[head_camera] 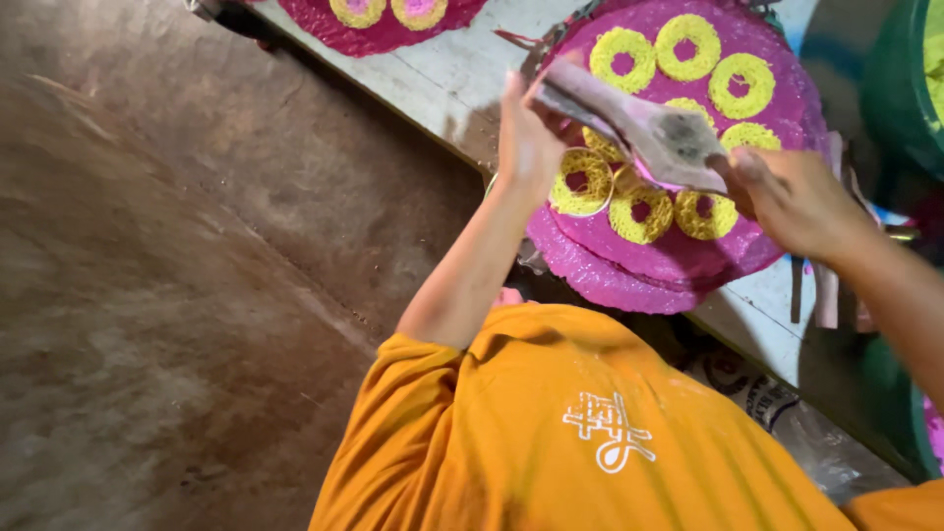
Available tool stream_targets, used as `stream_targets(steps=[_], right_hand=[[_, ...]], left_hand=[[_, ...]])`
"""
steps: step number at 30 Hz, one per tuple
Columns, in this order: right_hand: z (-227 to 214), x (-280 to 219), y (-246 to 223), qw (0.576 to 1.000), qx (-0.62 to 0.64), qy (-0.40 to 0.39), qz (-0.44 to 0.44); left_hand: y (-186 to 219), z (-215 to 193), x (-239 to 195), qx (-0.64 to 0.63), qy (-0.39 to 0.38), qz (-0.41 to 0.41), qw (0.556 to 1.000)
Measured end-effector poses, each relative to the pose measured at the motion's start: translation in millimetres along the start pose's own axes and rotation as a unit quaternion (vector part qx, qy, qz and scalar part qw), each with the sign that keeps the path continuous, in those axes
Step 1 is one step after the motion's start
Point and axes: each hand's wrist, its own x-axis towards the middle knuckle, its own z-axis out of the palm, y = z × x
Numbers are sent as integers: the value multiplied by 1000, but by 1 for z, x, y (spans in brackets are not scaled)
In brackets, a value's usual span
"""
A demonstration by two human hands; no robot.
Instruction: The person uses a circular mold and a specialized decorating tool to apply colorful paste onto large trays to create decorative snacks.
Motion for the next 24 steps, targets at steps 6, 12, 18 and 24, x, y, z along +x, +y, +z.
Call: stream_targets(steps=[6,12,18,24], right_hand=[[56,-43,33,943,291,157,-45],[100,-65,27,841,499,206,-24],[113,-77,43,824,516,235,8],[109,-93,58,832,489,261,-31]], left_hand=[[14,-12,-110,734,2,256,630],[10,-11,-119,785,10,306,539],[11,-11,-118,783,17,296,546],[24,-14,-108,737,36,277,615]])
